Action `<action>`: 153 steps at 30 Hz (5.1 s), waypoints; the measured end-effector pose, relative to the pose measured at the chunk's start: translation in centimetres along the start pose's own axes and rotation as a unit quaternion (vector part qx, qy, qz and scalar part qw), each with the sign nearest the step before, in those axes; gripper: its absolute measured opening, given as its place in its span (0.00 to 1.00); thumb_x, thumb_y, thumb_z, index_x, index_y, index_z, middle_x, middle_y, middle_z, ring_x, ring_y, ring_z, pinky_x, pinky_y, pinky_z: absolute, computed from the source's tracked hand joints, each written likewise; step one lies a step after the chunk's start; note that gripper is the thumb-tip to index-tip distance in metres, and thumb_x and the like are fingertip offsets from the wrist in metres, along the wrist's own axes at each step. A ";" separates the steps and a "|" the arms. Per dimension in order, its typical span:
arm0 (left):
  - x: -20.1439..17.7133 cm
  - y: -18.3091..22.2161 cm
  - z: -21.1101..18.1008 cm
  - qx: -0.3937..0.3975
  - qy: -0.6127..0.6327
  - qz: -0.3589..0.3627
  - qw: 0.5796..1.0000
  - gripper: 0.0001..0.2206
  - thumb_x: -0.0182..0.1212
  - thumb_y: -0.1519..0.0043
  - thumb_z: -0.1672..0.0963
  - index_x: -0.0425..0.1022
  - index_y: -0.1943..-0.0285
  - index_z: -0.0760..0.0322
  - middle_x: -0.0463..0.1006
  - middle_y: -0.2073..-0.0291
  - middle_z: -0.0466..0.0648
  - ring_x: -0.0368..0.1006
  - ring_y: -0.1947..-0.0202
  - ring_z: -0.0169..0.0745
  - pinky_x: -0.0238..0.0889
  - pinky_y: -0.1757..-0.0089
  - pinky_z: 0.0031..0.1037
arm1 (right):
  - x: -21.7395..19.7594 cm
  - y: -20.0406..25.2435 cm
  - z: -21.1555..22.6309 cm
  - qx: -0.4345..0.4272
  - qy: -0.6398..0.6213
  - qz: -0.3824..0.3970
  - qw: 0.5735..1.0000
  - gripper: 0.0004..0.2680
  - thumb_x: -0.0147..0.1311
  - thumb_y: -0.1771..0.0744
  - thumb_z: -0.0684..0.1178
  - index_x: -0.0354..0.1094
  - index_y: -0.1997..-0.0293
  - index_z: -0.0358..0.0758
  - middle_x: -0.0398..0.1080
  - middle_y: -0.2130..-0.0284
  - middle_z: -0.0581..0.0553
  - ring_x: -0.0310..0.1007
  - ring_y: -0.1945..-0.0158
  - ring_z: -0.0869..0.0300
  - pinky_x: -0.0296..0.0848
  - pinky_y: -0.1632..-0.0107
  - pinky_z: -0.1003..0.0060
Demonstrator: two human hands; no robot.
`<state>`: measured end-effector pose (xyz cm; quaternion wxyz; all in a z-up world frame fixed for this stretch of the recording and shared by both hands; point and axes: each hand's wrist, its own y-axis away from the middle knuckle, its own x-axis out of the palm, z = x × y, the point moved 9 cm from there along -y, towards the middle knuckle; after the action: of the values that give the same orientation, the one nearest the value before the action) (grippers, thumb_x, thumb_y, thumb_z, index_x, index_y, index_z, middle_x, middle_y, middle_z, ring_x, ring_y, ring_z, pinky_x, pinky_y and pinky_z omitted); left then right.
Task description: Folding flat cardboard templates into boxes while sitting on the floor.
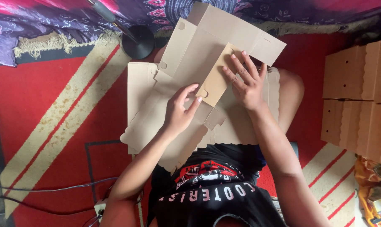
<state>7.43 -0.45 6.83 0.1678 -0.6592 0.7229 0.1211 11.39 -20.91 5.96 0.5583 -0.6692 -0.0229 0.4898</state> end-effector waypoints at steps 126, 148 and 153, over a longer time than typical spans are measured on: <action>12.7 7.8 1.5 0.060 -0.225 0.352 0.906 0.36 0.39 0.31 0.40 0.57 0.24 0.69 0.50 0.23 0.64 0.42 0.22 0.60 0.41 0.35 0.62 | 4.3 5.1 -5.3 0.530 -0.489 0.217 0.658 0.10 0.62 0.34 0.38 0.72 0.49 0.37 0.77 0.59 0.44 0.76 0.53 0.63 0.75 0.51 0.70; 2.1 1.2 -0.1 0.047 -0.111 0.106 0.987 0.26 0.57 0.33 0.50 0.66 0.30 0.72 0.63 0.33 0.74 0.56 0.31 0.78 0.55 0.42 0.68 | -0.1 0.5 -0.3 0.292 -0.554 0.321 0.711 0.17 0.56 0.35 0.33 0.71 0.38 0.36 0.69 0.39 0.30 0.61 0.33 0.40 0.64 0.37 0.43; 0.6 0.2 0.7 0.002 -0.066 0.087 0.994 0.28 0.54 0.31 0.46 0.65 0.29 0.69 0.66 0.34 0.68 0.62 0.32 0.67 0.59 0.39 0.53 | 0.2 -0.8 2.8 0.289 -0.507 0.357 0.729 0.14 0.53 0.34 0.34 0.72 0.42 0.33 0.64 0.37 0.22 0.58 0.34 0.30 0.68 0.42 0.37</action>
<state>7.29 -0.71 5.98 0.2057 -0.5840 0.7651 0.1769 9.98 -18.53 6.74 0.4139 -0.0860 0.0811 0.9026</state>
